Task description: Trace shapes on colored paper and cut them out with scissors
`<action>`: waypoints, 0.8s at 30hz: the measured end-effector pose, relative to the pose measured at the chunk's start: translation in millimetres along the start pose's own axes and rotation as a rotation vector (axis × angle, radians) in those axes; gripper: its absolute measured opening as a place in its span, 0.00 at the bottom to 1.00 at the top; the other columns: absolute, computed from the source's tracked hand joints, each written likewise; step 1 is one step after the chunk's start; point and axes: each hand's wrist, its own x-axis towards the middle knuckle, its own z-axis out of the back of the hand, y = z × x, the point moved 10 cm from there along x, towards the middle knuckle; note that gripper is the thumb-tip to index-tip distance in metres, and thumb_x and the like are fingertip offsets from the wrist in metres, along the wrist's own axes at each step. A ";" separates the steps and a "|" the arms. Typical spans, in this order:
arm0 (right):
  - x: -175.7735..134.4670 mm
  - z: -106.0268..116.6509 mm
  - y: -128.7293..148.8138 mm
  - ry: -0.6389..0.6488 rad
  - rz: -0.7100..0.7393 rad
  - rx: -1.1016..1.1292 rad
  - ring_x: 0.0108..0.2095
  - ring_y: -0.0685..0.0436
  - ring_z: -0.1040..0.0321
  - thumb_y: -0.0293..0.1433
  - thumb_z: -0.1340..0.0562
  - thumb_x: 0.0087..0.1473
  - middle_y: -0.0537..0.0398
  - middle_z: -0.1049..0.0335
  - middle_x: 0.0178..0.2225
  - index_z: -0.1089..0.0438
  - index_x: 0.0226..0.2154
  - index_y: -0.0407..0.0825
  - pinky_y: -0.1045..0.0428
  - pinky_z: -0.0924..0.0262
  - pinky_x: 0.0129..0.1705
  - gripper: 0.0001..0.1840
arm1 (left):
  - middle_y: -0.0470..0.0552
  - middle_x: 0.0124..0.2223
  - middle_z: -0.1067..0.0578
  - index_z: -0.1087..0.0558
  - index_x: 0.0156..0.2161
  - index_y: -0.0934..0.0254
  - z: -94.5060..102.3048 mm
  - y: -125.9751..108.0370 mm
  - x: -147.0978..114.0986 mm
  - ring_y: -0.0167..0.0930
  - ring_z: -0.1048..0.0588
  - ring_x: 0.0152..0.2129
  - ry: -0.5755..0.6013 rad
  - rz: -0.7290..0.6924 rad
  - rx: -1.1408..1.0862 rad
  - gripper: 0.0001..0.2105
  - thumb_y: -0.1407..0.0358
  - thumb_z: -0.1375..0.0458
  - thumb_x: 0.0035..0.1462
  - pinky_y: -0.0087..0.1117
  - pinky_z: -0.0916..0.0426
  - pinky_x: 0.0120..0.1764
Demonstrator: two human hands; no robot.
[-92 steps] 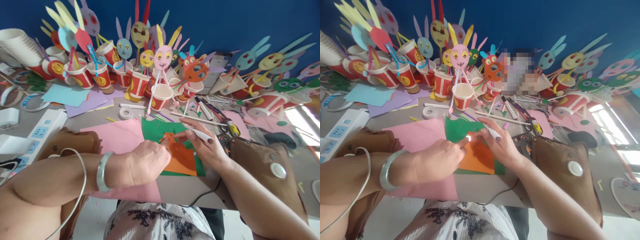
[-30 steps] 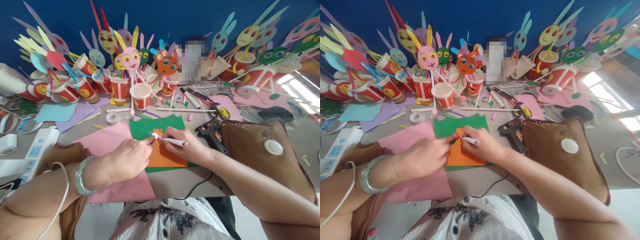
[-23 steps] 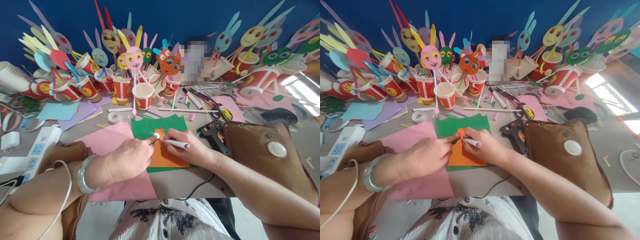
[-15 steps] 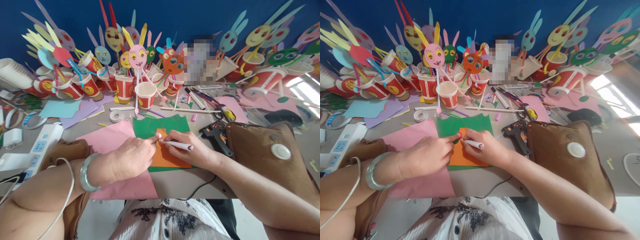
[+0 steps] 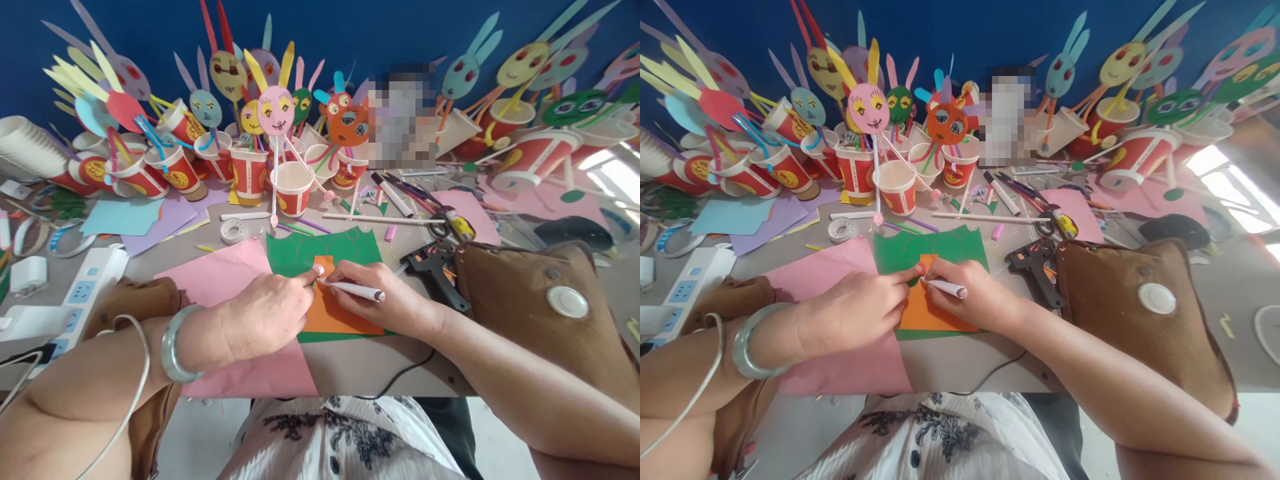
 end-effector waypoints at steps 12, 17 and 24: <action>4.3 12.6 -25.4 -0.058 -0.175 -0.012 0.21 0.51 0.38 0.29 0.41 0.53 0.57 0.28 0.23 0.31 0.30 0.48 0.55 0.46 0.25 0.04 | 0.55 0.61 0.31 0.25 0.34 0.65 -2.5 -1.1 -1.1 0.27 0.27 0.22 -0.007 -0.018 0.021 0.10 0.72 0.50 0.58 0.33 0.36 0.22; 5.5 16.6 -32.3 -0.067 -0.235 0.089 0.25 0.48 0.32 0.34 0.40 0.55 0.53 0.25 0.26 0.29 0.30 0.47 0.55 0.42 0.27 0.08 | 0.55 0.60 0.30 0.25 0.33 0.66 -3.3 -1.6 -1.7 0.26 0.27 0.23 -0.031 -0.037 0.041 0.09 0.72 0.49 0.58 0.31 0.36 0.22; 4.8 11.1 -36.3 -0.064 -0.232 0.068 0.24 0.49 0.34 0.34 0.40 0.55 0.53 0.24 0.27 0.28 0.31 0.47 0.55 0.43 0.26 0.08 | 0.59 0.59 0.30 0.25 0.36 0.68 -4.9 -0.4 -1.5 0.25 0.28 0.23 -0.021 -0.027 0.025 0.09 0.72 0.48 0.58 0.29 0.34 0.24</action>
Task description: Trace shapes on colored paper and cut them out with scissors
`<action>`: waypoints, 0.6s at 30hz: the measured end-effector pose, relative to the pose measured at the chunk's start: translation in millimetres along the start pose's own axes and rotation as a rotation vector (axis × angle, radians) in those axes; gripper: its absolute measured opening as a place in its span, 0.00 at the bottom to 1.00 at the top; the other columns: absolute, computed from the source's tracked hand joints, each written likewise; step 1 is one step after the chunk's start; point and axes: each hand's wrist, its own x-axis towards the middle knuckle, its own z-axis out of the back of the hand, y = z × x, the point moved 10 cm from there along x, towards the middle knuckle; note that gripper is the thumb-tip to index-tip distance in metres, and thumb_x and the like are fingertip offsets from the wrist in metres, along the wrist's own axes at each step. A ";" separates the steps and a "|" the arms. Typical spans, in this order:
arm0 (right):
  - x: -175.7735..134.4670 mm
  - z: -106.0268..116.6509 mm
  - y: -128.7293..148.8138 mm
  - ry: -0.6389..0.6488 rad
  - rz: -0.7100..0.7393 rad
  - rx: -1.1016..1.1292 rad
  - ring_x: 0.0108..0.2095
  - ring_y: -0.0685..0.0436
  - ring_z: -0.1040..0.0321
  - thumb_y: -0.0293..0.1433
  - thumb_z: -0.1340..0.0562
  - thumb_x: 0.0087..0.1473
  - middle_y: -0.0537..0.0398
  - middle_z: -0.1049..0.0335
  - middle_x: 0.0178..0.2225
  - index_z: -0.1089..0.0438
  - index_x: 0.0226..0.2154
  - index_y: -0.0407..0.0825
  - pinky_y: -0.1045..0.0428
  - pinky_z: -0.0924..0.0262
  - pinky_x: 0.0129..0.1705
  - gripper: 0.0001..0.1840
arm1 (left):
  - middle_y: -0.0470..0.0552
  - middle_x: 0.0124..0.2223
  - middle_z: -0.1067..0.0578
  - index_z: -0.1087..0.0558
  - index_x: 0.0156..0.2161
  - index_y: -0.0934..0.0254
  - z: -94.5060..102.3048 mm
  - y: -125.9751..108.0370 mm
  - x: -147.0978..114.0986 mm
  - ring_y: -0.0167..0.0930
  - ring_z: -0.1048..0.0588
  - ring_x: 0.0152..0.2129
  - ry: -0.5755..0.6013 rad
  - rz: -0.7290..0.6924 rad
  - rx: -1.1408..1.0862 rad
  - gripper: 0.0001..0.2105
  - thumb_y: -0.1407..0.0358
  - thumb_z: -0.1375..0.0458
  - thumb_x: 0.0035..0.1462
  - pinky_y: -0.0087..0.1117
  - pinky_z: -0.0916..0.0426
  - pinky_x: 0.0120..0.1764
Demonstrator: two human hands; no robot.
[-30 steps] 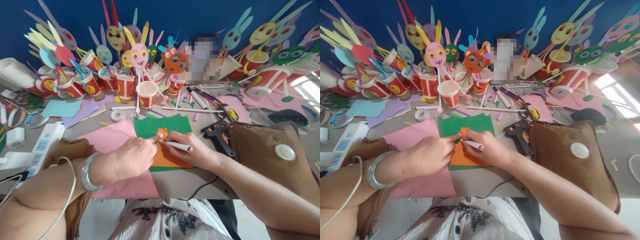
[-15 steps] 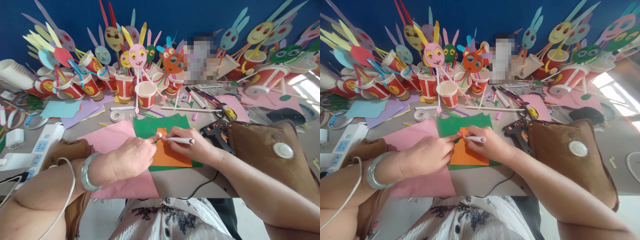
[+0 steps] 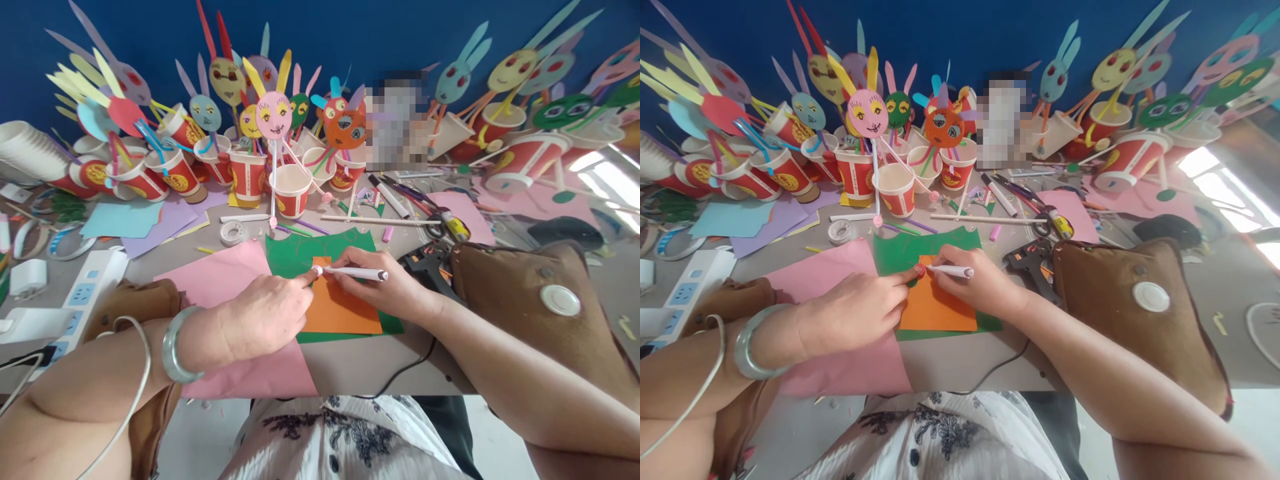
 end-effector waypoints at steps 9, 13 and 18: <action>-0.8 24.6 0.4 -0.127 -0.112 0.150 0.20 0.50 0.38 0.34 0.36 0.49 0.57 0.31 0.21 0.29 0.28 0.48 0.55 0.44 0.20 0.06 | 0.68 0.56 0.28 0.26 0.39 0.69 -2.9 -18.6 -2.0 0.28 0.26 0.22 0.005 -0.086 0.098 0.09 0.75 0.48 0.56 0.29 0.35 0.21; 3.0 24.3 1.7 -0.108 -0.167 0.193 0.18 0.49 0.38 0.36 0.36 0.52 0.57 0.33 0.19 0.30 0.31 0.50 0.54 0.44 0.18 0.07 | 0.76 0.61 0.36 0.26 0.40 0.72 1.3 -32.5 -4.7 0.26 0.27 0.18 0.007 -0.109 0.177 0.10 0.77 0.49 0.55 0.30 0.37 0.18; 26.5 7.0 12.6 0.062 -0.162 0.163 0.17 0.49 0.38 0.42 0.40 0.58 0.56 0.32 0.21 0.34 0.33 0.50 0.54 0.45 0.16 0.12 | 0.78 0.62 0.37 0.29 0.48 0.73 -4.9 -38.2 -3.7 0.26 0.26 0.18 -0.015 -0.051 0.176 0.15 0.76 0.52 0.59 0.28 0.38 0.16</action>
